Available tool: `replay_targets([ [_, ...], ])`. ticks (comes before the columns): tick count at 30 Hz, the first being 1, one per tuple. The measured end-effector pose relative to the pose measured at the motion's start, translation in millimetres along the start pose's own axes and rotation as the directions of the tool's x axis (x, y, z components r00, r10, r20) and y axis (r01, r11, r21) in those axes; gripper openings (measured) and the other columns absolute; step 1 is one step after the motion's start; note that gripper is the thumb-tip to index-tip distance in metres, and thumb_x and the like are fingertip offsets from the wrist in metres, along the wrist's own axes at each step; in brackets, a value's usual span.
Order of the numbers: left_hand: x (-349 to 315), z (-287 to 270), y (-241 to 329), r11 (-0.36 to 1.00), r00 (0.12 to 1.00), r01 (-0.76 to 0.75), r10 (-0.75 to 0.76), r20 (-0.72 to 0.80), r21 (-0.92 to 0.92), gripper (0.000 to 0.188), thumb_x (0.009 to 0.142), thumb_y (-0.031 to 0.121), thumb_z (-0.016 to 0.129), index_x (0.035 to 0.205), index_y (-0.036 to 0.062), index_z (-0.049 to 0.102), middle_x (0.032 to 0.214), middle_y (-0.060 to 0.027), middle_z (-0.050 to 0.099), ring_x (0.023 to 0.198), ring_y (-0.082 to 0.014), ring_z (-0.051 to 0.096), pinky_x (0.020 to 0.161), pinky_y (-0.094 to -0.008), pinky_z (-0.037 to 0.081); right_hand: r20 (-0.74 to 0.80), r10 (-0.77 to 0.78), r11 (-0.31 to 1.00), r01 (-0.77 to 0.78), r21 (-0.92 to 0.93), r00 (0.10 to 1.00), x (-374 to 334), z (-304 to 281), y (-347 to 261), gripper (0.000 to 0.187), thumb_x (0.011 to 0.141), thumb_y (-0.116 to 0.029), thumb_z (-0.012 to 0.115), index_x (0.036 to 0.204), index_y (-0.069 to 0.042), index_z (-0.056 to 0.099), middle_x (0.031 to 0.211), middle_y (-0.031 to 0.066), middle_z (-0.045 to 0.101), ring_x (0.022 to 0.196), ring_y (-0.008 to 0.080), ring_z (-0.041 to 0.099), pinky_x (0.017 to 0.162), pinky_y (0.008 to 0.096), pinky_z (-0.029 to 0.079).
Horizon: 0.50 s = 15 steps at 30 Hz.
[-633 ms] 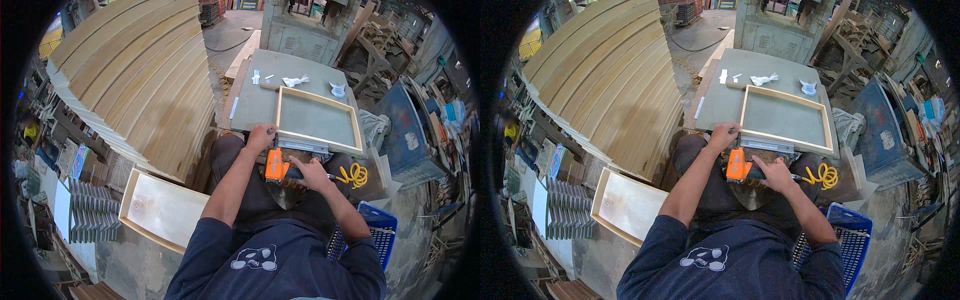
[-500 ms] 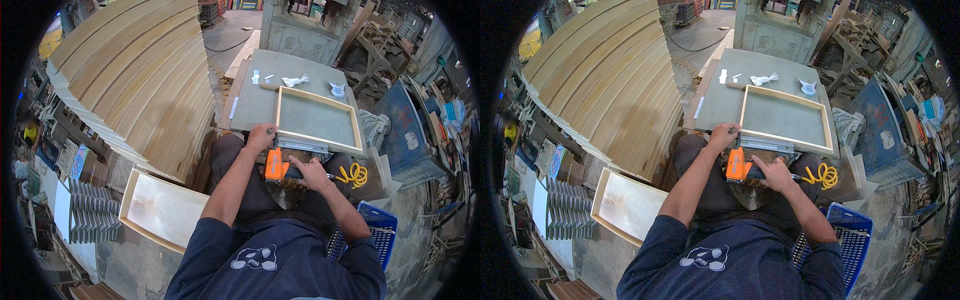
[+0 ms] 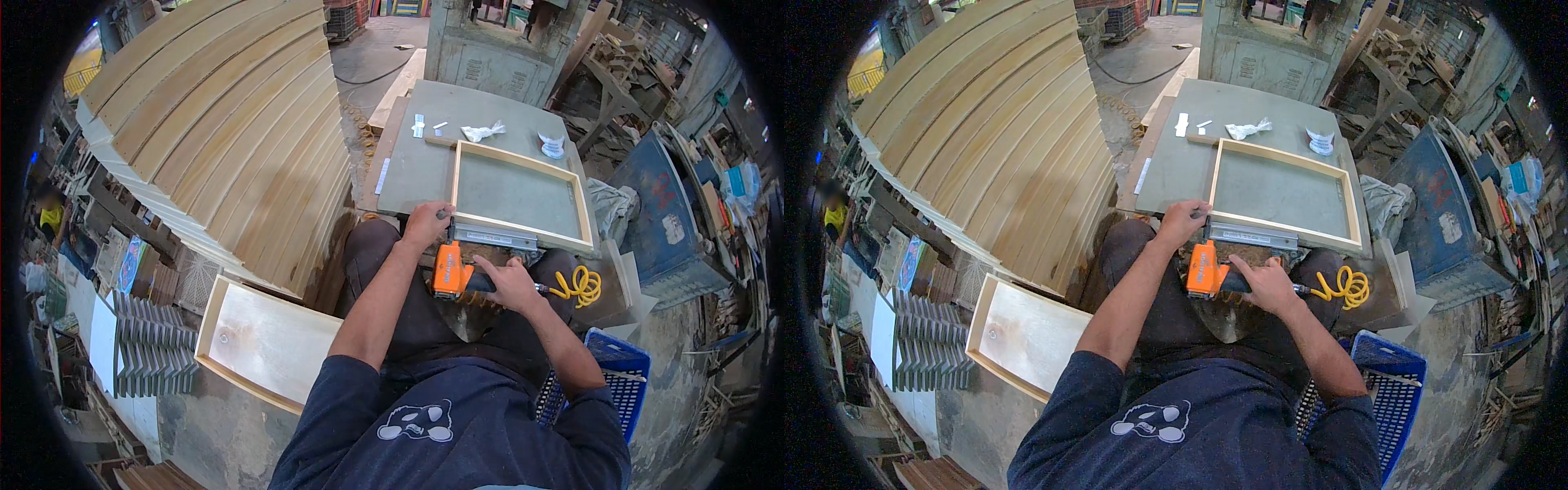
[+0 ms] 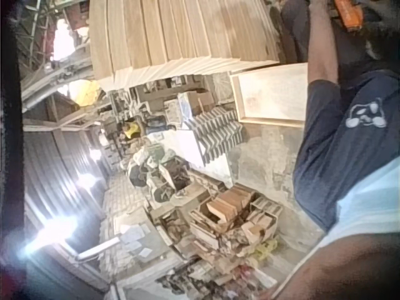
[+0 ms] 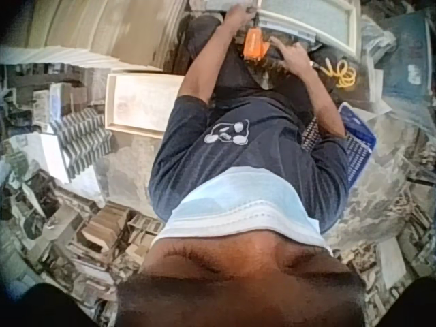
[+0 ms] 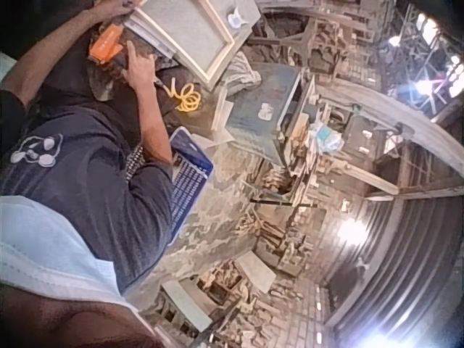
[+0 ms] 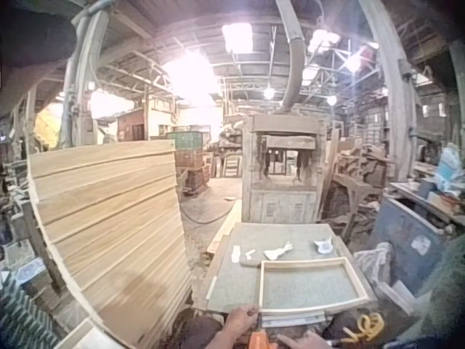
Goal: Using a pneumatic nail gun to assemble wooden frames in a workshop.
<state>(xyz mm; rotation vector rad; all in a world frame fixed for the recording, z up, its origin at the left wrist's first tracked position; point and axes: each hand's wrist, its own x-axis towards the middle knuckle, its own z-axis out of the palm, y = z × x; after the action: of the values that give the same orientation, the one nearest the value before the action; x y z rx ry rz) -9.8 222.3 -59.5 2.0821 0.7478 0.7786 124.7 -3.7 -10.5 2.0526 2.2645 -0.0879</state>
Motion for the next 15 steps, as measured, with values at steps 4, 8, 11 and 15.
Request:
replay_targets([
  [4,1,0,-1,1.0,1.0,-0.011,0.011,-0.011,-0.018,0.027,0.081,0.008,0.067,0.107,0.0083,0.07,0.099,-0.013,0.07,0.093,-0.0278,0.067,0.082,-0.0356,0.052,-0.038,-0.009,1.0,0.008,-0.011,0.999,0,1,-3,0.091,0.069,-0.028,0.079,0.144,-0.013,0.03,0.083,0.0088,0.068,0.078,0.0277,0.065,0.078,0.0387,0.041],
  [8,1,-3,0,0.999,0.999,-0.042,0.042,-0.021,-0.02,0.026,0.081,0.005,0.064,0.107,0.0079,0.07,0.095,-0.0129,0.07,0.09,-0.0276,0.068,0.08,-0.0356,0.052,-0.011,-0.027,0.999,0.027,-0.02,1.0,-10,-10,-8,0.094,0.068,-0.027,0.079,0.146,-0.013,0.028,0.086,0.0109,0.068,0.082,0.0277,0.065,0.081,0.0388,0.041],
  [11,1,-3,3,0.999,0.999,0.036,-0.035,0.02,-0.025,0.025,0.082,0.008,0.065,0.106,0.0077,0.069,0.093,-0.0127,0.071,0.09,-0.0282,0.067,0.08,-0.0357,0.052,0.042,-0.05,0.998,0.051,-0.028,0.998,-34,-19,-13,0.1,0.067,-0.025,0.079,0.149,-0.012,0.023,0.087,0.0126,0.068,0.084,0.0282,0.064,0.083,0.0393,0.041],
  [15,-4,2,4,0.991,0.992,0.127,-0.126,0.032,-0.045,0.025,0.079,0.009,0.063,0.104,0.0095,0.069,0.097,-0.0152,0.069,0.093,-0.0337,0.065,0.083,-0.0402,0.051,0.123,0.039,0.996,-0.048,0.073,0.992,-77,-25,-19,0.103,0.065,-0.025,0.078,0.15,-0.01,0.021,0.08,0.0135,0.066,0.079,0.0325,0.062,0.085,0.0407,0.04],
])
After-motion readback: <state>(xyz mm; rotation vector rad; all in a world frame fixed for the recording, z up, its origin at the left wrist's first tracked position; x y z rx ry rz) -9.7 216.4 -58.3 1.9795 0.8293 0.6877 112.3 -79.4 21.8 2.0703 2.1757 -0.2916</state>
